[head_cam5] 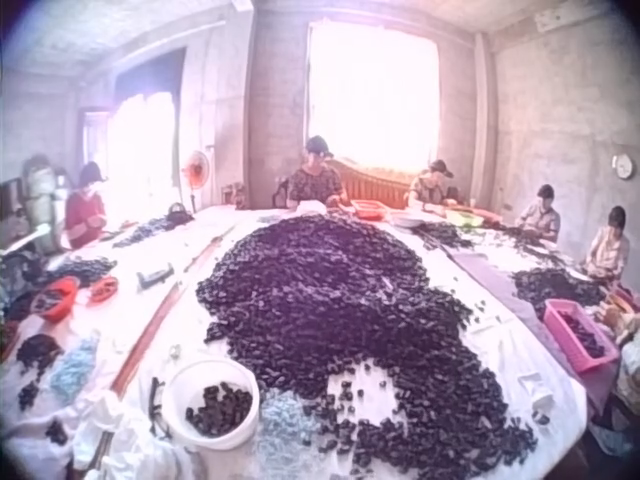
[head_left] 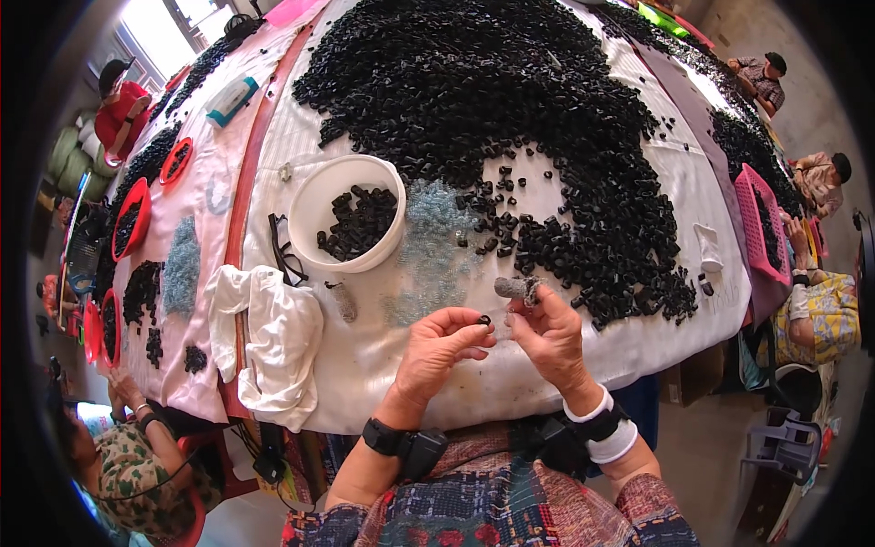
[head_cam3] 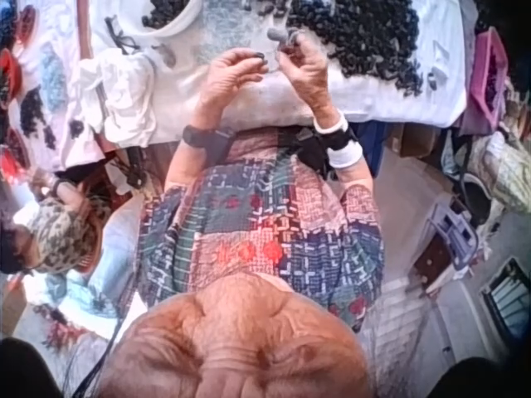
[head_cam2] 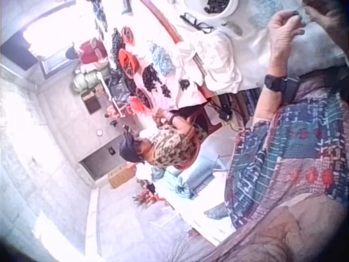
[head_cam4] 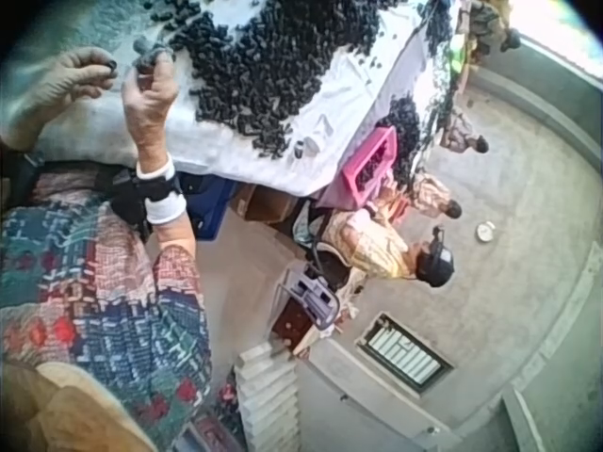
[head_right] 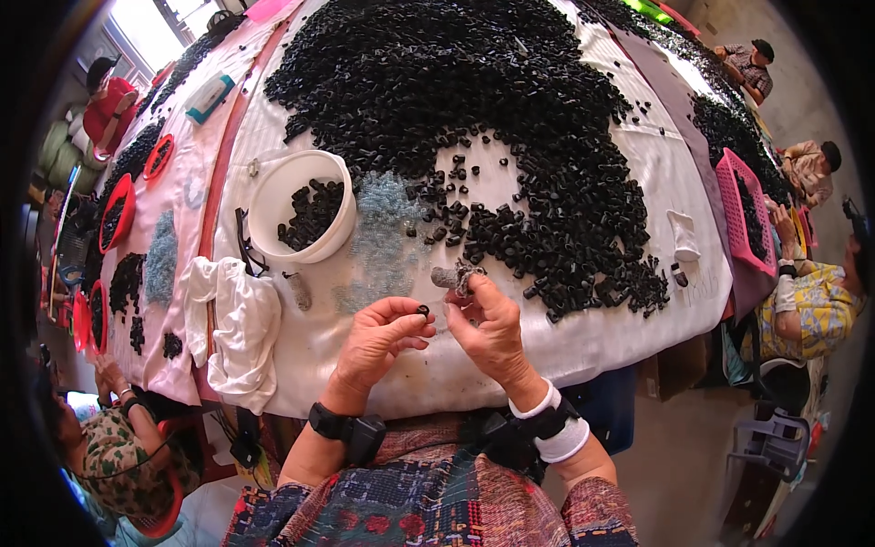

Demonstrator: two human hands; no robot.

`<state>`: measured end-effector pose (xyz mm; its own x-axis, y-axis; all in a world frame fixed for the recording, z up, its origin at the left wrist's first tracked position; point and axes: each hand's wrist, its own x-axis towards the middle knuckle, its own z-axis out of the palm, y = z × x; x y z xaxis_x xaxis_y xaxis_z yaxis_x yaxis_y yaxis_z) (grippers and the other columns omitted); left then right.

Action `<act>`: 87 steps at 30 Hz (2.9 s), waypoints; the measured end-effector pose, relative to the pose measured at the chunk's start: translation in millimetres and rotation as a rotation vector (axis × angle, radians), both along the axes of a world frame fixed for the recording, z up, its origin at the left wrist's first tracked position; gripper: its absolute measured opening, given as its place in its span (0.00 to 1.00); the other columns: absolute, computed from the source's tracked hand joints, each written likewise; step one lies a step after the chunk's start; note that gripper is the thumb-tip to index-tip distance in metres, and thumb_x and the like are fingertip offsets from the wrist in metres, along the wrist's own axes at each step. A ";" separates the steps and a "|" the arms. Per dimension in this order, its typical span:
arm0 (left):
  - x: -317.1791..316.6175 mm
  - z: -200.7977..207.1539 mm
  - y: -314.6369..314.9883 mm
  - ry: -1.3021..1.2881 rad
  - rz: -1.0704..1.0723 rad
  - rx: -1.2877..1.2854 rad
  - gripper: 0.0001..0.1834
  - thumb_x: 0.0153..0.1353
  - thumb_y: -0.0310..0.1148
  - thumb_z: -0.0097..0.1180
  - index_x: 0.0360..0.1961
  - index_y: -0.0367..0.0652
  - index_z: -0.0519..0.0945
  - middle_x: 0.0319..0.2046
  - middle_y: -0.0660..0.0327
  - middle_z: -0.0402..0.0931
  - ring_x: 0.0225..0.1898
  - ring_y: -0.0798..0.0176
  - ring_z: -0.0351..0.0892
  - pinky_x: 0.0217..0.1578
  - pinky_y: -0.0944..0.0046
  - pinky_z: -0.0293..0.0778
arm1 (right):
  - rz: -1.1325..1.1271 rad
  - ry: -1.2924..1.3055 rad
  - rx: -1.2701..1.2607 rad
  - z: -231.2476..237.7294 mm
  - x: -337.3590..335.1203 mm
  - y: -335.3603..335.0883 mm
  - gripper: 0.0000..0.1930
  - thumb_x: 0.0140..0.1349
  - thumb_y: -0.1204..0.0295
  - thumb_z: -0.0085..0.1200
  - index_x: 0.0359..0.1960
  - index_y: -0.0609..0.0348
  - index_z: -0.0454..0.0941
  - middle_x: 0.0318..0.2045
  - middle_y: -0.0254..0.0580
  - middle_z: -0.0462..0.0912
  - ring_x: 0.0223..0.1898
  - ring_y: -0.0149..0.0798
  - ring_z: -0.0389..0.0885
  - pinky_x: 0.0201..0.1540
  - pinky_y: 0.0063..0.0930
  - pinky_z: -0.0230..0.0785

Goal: Sort small black shoe components from a large pile into a smaller container.

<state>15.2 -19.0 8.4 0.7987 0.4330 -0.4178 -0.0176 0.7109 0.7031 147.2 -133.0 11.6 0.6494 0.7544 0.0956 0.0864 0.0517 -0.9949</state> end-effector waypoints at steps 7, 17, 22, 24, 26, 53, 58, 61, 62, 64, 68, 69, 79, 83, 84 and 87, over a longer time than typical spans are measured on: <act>10.7 0.4 -10.6 -0.009 -0.064 0.086 0.10 0.57 0.25 0.59 0.40 0.36 0.76 0.35 0.56 0.80 0.35 0.62 0.82 0.32 0.68 0.79 | -0.011 0.084 0.084 2.2 -0.5 -4.2 0.10 0.55 0.82 0.55 0.40 0.62 0.76 0.32 0.34 0.80 0.30 0.22 0.77 0.30 0.17 0.71; 15.2 0.7 -18.8 -0.005 -0.024 0.169 0.10 0.57 0.25 0.59 0.39 0.35 0.77 0.34 0.56 0.80 0.34 0.63 0.82 0.31 0.69 0.79 | -0.111 -0.123 0.041 -10.8 -3.1 -8.8 0.07 0.55 0.82 0.57 0.35 0.60 0.78 0.26 0.31 0.79 0.26 0.21 0.74 0.28 0.17 0.68; 17.2 -1.2 -20.4 0.014 -0.026 0.186 0.10 0.56 0.24 0.59 0.39 0.35 0.77 0.34 0.56 0.80 0.34 0.64 0.82 0.32 0.69 0.79 | -0.139 -0.073 0.046 -7.1 -5.7 -9.4 0.06 0.54 0.81 0.58 0.33 0.60 0.78 0.24 0.32 0.79 0.25 0.22 0.75 0.27 0.18 0.68; 16.3 -3.7 -20.0 0.021 -0.030 0.191 0.10 0.56 0.24 0.59 0.39 0.35 0.77 0.34 0.56 0.80 0.34 0.64 0.82 0.32 0.69 0.79 | -0.137 -0.121 0.047 -13.4 -4.4 -11.4 0.06 0.53 0.82 0.58 0.32 0.61 0.78 0.24 0.33 0.79 0.25 0.24 0.75 0.27 0.19 0.68; 16.3 -5.2 -19.8 0.026 -0.027 0.201 0.10 0.56 0.24 0.59 0.39 0.35 0.77 0.33 0.57 0.80 0.34 0.65 0.82 0.32 0.69 0.79 | -0.137 -0.170 0.046 -14.8 -3.3 -13.4 0.06 0.53 0.82 0.58 0.32 0.61 0.78 0.24 0.35 0.79 0.25 0.25 0.76 0.26 0.19 0.68; 8.8 -16.2 -15.9 -0.009 -0.002 0.075 0.10 0.55 0.23 0.59 0.39 0.36 0.76 0.35 0.54 0.80 0.33 0.65 0.81 0.31 0.69 0.79 | -0.175 -0.813 -0.160 -12.4 19.8 -34.7 0.12 0.46 0.86 0.57 0.34 0.65 0.75 0.27 0.45 0.75 0.30 0.46 0.74 0.31 0.33 0.67; 8.6 -17.8 -15.1 -0.005 -0.015 0.064 0.10 0.55 0.23 0.59 0.39 0.36 0.76 0.35 0.54 0.80 0.32 0.65 0.81 0.31 0.69 0.79 | -0.255 -1.119 -0.250 -12.4 7.4 -28.2 0.14 0.42 0.80 0.60 0.33 0.62 0.75 0.30 0.44 0.77 0.37 0.46 0.73 0.39 0.38 0.65; 7.2 -20.3 -14.9 -0.006 -0.002 0.036 0.10 0.56 0.23 0.59 0.39 0.36 0.76 0.35 0.55 0.80 0.33 0.65 0.81 0.32 0.69 0.79 | -0.269 -1.201 -0.365 -11.5 1.9 -24.9 0.13 0.42 0.76 0.61 0.33 0.59 0.76 0.32 0.41 0.78 0.39 0.43 0.73 0.43 0.38 0.61; 7.3 -20.7 -14.7 -0.004 -0.006 0.037 0.10 0.56 0.23 0.59 0.39 0.36 0.76 0.35 0.55 0.80 0.33 0.65 0.81 0.32 0.69 0.79 | -0.250 -1.199 -0.350 -15.8 2.0 -25.3 0.13 0.42 0.76 0.61 0.33 0.59 0.76 0.32 0.40 0.78 0.39 0.43 0.73 0.44 0.38 0.60; 7.4 -20.3 -14.6 -0.001 -0.009 0.037 0.10 0.56 0.23 0.59 0.39 0.36 0.76 0.35 0.55 0.80 0.33 0.65 0.81 0.32 0.69 0.79 | -0.230 -1.197 -0.337 -20.8 2.7 -25.4 0.13 0.42 0.76 0.61 0.33 0.58 0.76 0.32 0.39 0.78 0.40 0.42 0.73 0.45 0.37 0.59; 7.6 -19.2 -14.4 0.010 -0.014 0.047 0.10 0.56 0.23 0.58 0.40 0.35 0.75 0.35 0.55 0.80 0.33 0.65 0.81 0.33 0.69 0.79 | -0.205 -1.212 -0.325 -23.7 3.3 -23.4 0.12 0.43 0.78 0.59 0.32 0.59 0.76 0.31 0.38 0.78 0.39 0.41 0.73 0.45 0.36 0.58; 7.3 -19.5 -14.4 0.010 -0.016 0.049 0.10 0.56 0.23 0.58 0.40 0.35 0.75 0.35 0.56 0.80 0.33 0.65 0.81 0.33 0.69 0.79 | -0.202 -1.209 -0.314 -24.0 2.9 -22.8 0.12 0.43 0.78 0.59 0.32 0.59 0.75 0.30 0.39 0.77 0.39 0.41 0.73 0.45 0.37 0.57; 9.5 -14.4 -15.4 -0.009 -0.043 0.100 0.09 0.56 0.23 0.59 0.38 0.35 0.76 0.32 0.57 0.80 0.32 0.65 0.81 0.32 0.70 0.78 | -0.168 -0.711 0.016 0.0 -1.4 -18.3 0.15 0.48 0.87 0.58 0.38 0.64 0.72 0.31 0.45 0.80 0.27 0.43 0.80 0.28 0.29 0.73; 11.9 -9.1 -17.3 -0.019 -0.041 0.133 0.09 0.55 0.24 0.60 0.38 0.35 0.77 0.31 0.56 0.80 0.31 0.66 0.81 0.31 0.70 0.78 | -0.146 -0.686 0.023 2.1 -4.9 -15.9 0.15 0.48 0.86 0.58 0.38 0.64 0.72 0.30 0.45 0.80 0.28 0.44 0.80 0.30 0.30 0.73; 12.8 -8.1 -17.6 -0.011 -0.040 0.146 0.09 0.55 0.24 0.60 0.38 0.35 0.77 0.31 0.56 0.80 0.31 0.66 0.81 0.31 0.70 0.78 | -0.159 -0.706 0.021 0.8 -4.4 -15.9 0.15 0.48 0.86 0.58 0.38 0.65 0.72 0.30 0.45 0.80 0.28 0.44 0.80 0.29 0.30 0.73; 12.6 -9.0 -18.3 0.006 -0.037 0.191 0.10 0.55 0.24 0.61 0.38 0.35 0.78 0.31 0.56 0.80 0.31 0.66 0.81 0.31 0.70 0.78 | -0.172 -0.726 0.024 -1.0 -4.8 -15.6 0.15 0.48 0.86 0.58 0.38 0.65 0.72 0.30 0.45 0.80 0.27 0.45 0.80 0.30 0.31 0.73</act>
